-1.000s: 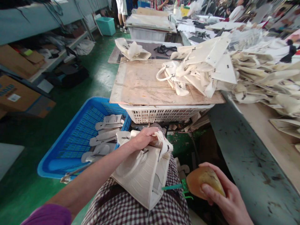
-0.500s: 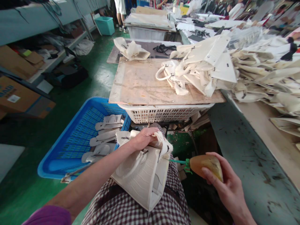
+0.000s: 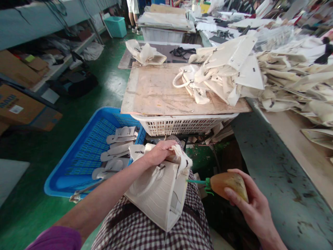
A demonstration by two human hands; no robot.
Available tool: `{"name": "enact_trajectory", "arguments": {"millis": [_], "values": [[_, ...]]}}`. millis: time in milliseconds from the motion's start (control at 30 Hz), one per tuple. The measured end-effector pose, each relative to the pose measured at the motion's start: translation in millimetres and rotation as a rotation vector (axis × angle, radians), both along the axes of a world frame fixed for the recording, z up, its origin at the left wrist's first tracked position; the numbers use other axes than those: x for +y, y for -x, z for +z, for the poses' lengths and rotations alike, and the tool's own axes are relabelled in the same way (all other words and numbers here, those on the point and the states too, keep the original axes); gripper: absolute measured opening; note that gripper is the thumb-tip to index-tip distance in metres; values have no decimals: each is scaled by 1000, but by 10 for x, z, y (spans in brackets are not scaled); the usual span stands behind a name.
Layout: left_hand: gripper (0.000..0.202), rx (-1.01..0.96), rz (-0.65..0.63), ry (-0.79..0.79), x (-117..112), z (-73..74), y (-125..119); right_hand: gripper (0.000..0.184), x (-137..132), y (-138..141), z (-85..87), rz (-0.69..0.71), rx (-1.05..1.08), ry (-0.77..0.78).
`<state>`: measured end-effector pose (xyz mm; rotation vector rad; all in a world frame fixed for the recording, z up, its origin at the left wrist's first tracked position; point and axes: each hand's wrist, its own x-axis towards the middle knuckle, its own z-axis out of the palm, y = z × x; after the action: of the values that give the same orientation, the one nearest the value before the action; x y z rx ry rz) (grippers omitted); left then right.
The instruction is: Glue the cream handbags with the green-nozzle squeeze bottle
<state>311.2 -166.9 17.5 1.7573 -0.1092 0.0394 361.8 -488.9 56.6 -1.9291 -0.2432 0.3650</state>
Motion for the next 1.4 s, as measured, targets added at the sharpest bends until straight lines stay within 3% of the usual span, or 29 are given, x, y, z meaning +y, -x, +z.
{"name": "enact_trajectory", "arguments": {"millis": [133,400,600,733,933,1100,1267,1400], "values": [[21,8,17,1,-1,-10,-1,50,-102,33,-10,99,113,-2],[22,8,47,9,-12,-38,2,54,-209,183,15,151,255,-37],[20,-9,49,9,-16,-54,9,49,-78,190,25,-35,214,-73],[20,-22,34,14,-2,-102,-13,52,-43,84,-79,-81,128,-55],[21,-19,34,21,-6,-105,-14,54,-93,-2,-282,-55,107,-43],[21,-14,40,22,-27,-70,6,53,-133,8,-274,-43,145,-61],[21,-14,34,19,-23,-96,-15,52,-214,4,-296,59,304,-136],[20,-19,32,10,-26,-88,-16,50,-202,-4,-342,-35,321,-215]]}}
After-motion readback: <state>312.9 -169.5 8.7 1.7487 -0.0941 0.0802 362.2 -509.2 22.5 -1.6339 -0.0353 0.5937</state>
